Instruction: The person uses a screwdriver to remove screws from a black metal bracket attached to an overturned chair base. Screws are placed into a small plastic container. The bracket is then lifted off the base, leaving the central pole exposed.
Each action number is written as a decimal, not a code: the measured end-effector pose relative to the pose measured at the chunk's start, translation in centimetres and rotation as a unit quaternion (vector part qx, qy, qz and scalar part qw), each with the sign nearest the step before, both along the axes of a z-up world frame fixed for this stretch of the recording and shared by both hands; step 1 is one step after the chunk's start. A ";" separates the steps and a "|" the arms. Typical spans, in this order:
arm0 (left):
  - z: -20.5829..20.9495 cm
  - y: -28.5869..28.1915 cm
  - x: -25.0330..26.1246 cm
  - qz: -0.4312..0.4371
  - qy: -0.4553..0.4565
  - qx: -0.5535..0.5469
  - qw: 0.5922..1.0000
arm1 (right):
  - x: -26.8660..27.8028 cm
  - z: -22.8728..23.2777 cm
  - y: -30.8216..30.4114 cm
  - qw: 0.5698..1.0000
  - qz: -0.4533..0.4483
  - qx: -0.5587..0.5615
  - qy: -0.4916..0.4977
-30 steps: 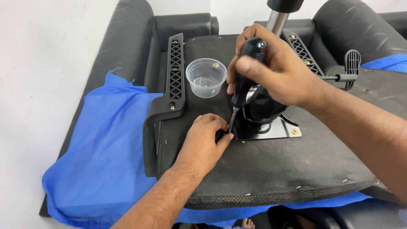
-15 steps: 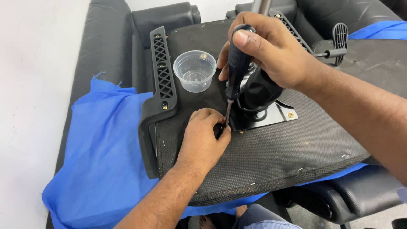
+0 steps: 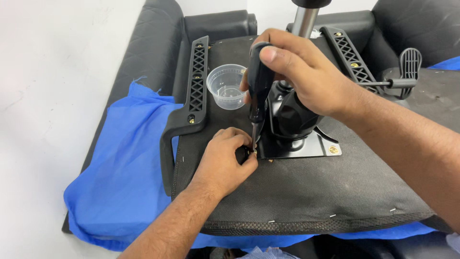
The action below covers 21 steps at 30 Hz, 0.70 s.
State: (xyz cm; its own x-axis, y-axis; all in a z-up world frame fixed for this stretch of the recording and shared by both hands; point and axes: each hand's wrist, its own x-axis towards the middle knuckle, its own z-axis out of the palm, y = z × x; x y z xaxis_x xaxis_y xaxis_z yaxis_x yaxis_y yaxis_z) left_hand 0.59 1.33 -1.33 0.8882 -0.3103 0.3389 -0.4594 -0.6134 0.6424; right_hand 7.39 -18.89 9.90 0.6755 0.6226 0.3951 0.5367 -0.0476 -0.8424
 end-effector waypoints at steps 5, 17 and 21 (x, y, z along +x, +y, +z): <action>-0.2 0.0 -0.1 0.003 -0.012 -0.010 1.000 | 0.3 -0.4 0.0 0.999 -0.003 -0.010 -0.042; -0.3 -0.1 0.1 0.005 -0.007 -0.018 1.000 | -0.5 0.3 0.3 0.999 0.049 0.014 -0.005; -0.1 0.0 -0.1 0.005 0.013 -0.018 1.000 | -0.2 -0.1 0.3 0.998 0.025 -0.013 -0.052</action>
